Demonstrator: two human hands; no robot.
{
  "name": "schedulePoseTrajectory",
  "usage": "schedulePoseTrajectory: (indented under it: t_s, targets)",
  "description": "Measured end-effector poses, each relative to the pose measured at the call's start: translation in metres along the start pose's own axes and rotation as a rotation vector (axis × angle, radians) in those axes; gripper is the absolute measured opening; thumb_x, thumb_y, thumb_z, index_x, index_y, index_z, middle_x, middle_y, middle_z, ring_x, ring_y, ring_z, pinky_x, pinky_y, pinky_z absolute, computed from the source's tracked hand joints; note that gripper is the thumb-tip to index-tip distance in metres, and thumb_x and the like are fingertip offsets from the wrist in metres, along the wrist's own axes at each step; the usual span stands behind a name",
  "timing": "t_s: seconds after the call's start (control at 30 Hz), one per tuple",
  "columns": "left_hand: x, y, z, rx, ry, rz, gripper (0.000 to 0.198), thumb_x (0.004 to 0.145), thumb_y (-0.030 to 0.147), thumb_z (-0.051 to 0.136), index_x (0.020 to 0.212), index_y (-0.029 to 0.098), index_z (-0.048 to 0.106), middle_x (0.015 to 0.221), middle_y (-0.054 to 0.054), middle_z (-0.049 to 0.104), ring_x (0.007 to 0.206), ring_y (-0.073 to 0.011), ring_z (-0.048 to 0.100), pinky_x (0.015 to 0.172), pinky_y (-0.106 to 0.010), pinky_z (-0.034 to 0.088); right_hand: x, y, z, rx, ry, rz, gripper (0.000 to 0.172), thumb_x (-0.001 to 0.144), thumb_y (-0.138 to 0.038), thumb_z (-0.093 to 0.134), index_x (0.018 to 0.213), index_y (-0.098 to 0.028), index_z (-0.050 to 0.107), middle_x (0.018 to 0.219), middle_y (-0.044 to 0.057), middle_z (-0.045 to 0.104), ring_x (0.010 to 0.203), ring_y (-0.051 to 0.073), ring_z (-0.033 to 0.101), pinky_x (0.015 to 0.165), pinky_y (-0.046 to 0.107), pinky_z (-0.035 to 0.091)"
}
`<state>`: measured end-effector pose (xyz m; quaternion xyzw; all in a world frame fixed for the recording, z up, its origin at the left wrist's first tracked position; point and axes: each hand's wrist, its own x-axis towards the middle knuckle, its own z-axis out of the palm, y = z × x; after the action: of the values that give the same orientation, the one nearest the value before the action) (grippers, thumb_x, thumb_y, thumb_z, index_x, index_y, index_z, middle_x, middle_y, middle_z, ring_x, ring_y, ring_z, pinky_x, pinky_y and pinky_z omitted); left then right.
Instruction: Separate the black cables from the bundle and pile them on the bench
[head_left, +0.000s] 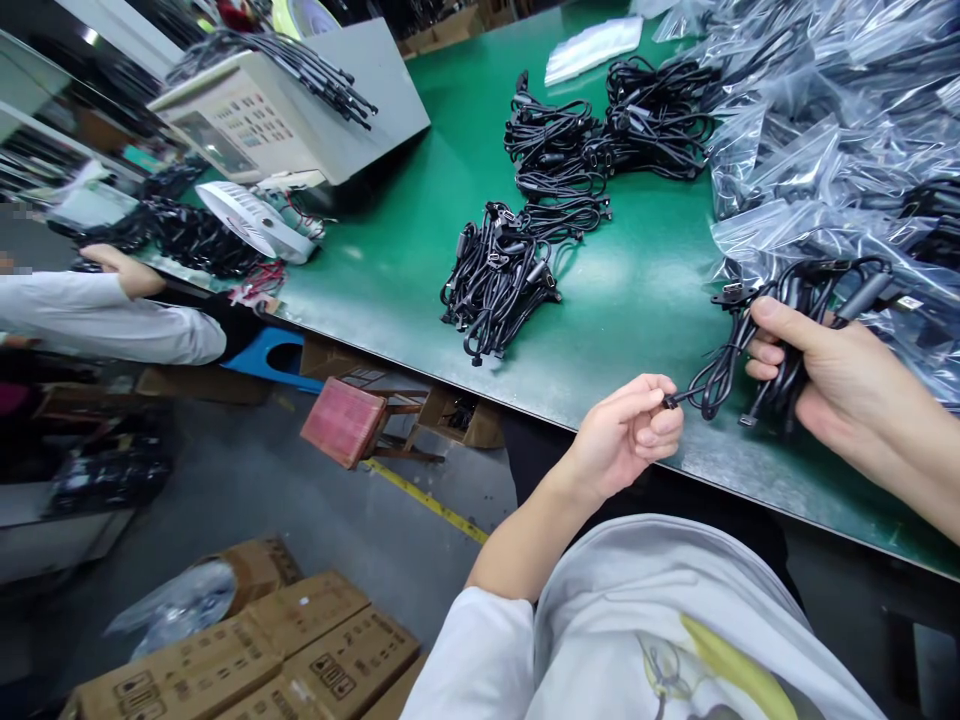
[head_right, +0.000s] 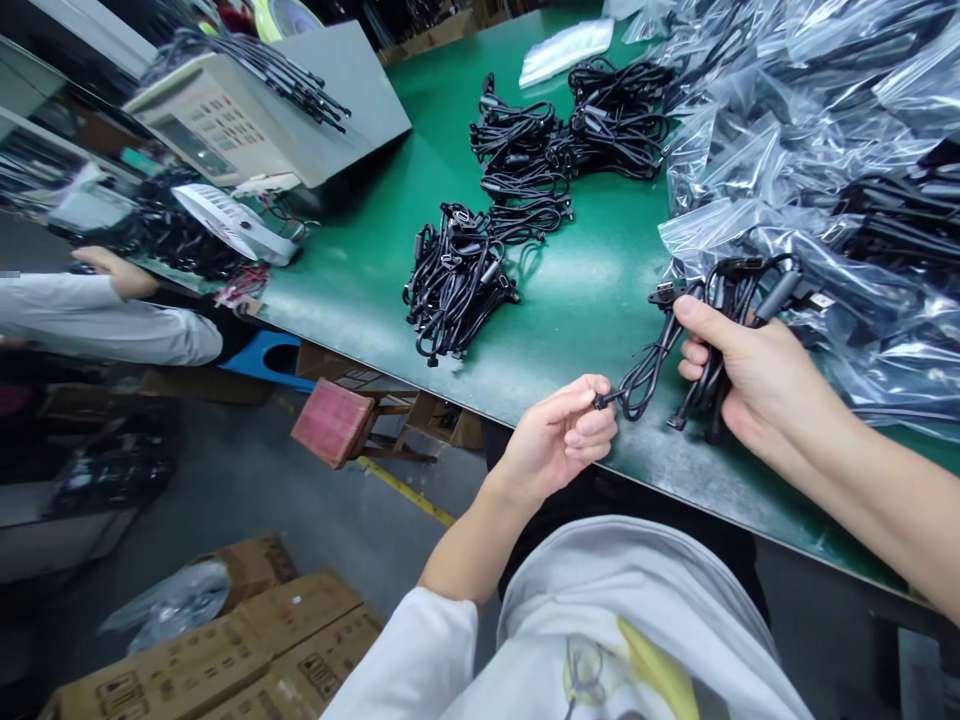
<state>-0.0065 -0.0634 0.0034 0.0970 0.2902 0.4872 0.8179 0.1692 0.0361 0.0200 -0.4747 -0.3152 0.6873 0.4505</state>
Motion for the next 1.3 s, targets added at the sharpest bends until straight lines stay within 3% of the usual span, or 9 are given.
schedulePoseTrajectory:
  t_s: [0.5, 0.57, 0.67, 0.8, 0.9, 0.97, 1.07, 1.17, 1.3]
  targets:
    - [0.004, 0.000, -0.005, 0.069, -0.051, 0.029, 0.016, 0.089, 0.027, 0.063, 0.095, 0.019, 0.050, 0.061, 0.007, 0.042, 0.047, -0.0047, 0.027, 0.048, -0.015, 0.022, 0.004, 0.002, 0.000, -0.035, 0.036, 0.047, 0.045, 0.048, -0.029, 0.103, 0.069, -0.022, 0.064, 0.068, -0.007, 0.048, 0.054, 0.007, 0.041, 0.040, 0.017, 0.041]
    - [0.004, -0.004, -0.005, 0.253, -0.019, 0.127, 0.017, 0.091, 0.032, 0.059, 0.098, 0.021, 0.047, 0.060, 0.007, 0.045, 0.048, -0.0065, 0.029, 0.050, -0.017, 0.026, 0.004, 0.007, -0.002, -0.099, 0.049, 0.042, 0.038, 0.053, -0.034, 0.101, 0.071, -0.024, 0.069, 0.069, -0.006, 0.056, 0.056, 0.009, 0.048, 0.044, 0.020, 0.048]
    - [0.004, -0.010, -0.003, 0.850, 0.060, 0.384, 0.015, 0.095, 0.030, 0.055, 0.106, 0.022, 0.050, 0.067, 0.004, 0.054, 0.058, -0.0110, 0.046, 0.060, -0.022, 0.039, 0.004, 0.015, 0.000, -0.245, 0.019, 0.059, 0.028, 0.062, -0.045, 0.095, 0.078, -0.027, 0.079, 0.079, 0.002, 0.074, 0.066, 0.020, 0.067, 0.056, 0.032, 0.061]
    - [0.003, -0.002, -0.008, 1.467, -0.057, 0.656, 0.023, 0.097, 0.027, 0.053, 0.120, 0.021, 0.056, 0.078, 0.000, 0.064, 0.070, -0.0169, 0.060, 0.069, -0.029, 0.050, 0.011, 0.005, 0.015, -0.445, -0.124, 0.049, 0.022, 0.061, -0.045, 0.092, 0.076, -0.032, 0.083, 0.088, 0.008, 0.083, 0.082, 0.033, 0.078, 0.070, 0.046, 0.066]
    - [0.000, 0.020, -0.026, 1.609, 0.098, 0.895, 0.031, 0.101, 0.031, 0.053, 0.131, 0.021, 0.055, 0.091, -0.005, 0.072, 0.080, -0.0194, 0.067, 0.077, -0.032, 0.057, 0.035, -0.022, 0.042, -0.649, -0.240, -0.061, 0.027, 0.064, -0.052, 0.087, 0.080, -0.030, 0.083, 0.091, 0.008, 0.084, 0.090, 0.035, 0.078, 0.081, 0.050, 0.064]
    - [-0.003, 0.037, -0.042, 1.708, 0.378, 1.112, 0.031, 0.102, 0.027, 0.054, 0.132, 0.021, 0.056, 0.099, -0.009, 0.074, 0.089, -0.0220, 0.069, 0.082, -0.036, 0.058, 0.065, -0.045, 0.068, -0.838, -0.303, -0.173, 0.035, 0.065, -0.056, 0.085, 0.081, -0.025, 0.082, 0.090, 0.008, 0.083, 0.094, 0.036, 0.077, 0.090, 0.051, 0.060]
    - [-0.004, 0.057, -0.061, 1.815, 0.744, 1.360, 0.033, 0.099, 0.017, 0.055, 0.132, 0.019, 0.056, 0.111, -0.013, 0.073, 0.101, -0.0254, 0.069, 0.089, -0.042, 0.059, 0.127, -0.074, 0.122, -1.093, -0.272, -0.372, 0.029, 0.062, -0.042, 0.089, 0.074, -0.021, 0.074, 0.081, 0.006, 0.078, 0.097, 0.037, 0.071, 0.093, 0.052, 0.053]
    - [-0.004, 0.065, -0.069, 1.882, 0.883, 1.419, 0.040, 0.095, 0.013, 0.061, 0.134, 0.017, 0.055, 0.119, -0.015, 0.071, 0.112, -0.0270, 0.068, 0.097, -0.045, 0.059, 0.190, -0.084, 0.183, -1.292, -0.232, -0.563, 0.046, 0.061, -0.036, 0.092, 0.100, -0.023, 0.073, 0.105, 0.008, 0.079, 0.112, 0.039, 0.066, 0.099, 0.051, 0.049]
    - [-0.004, 0.068, -0.074, 1.909, 1.010, 1.406, 0.046, 0.094, 0.012, 0.062, 0.138, 0.015, 0.054, 0.134, -0.017, 0.067, 0.130, -0.0290, 0.062, 0.115, -0.055, 0.051, 0.245, -0.060, 0.240, -1.496, -0.161, -0.717, 0.080, 0.073, -0.051, 0.087, 0.138, -0.014, 0.057, 0.139, 0.027, 0.065, 0.127, 0.046, 0.060, 0.104, 0.057, 0.044]
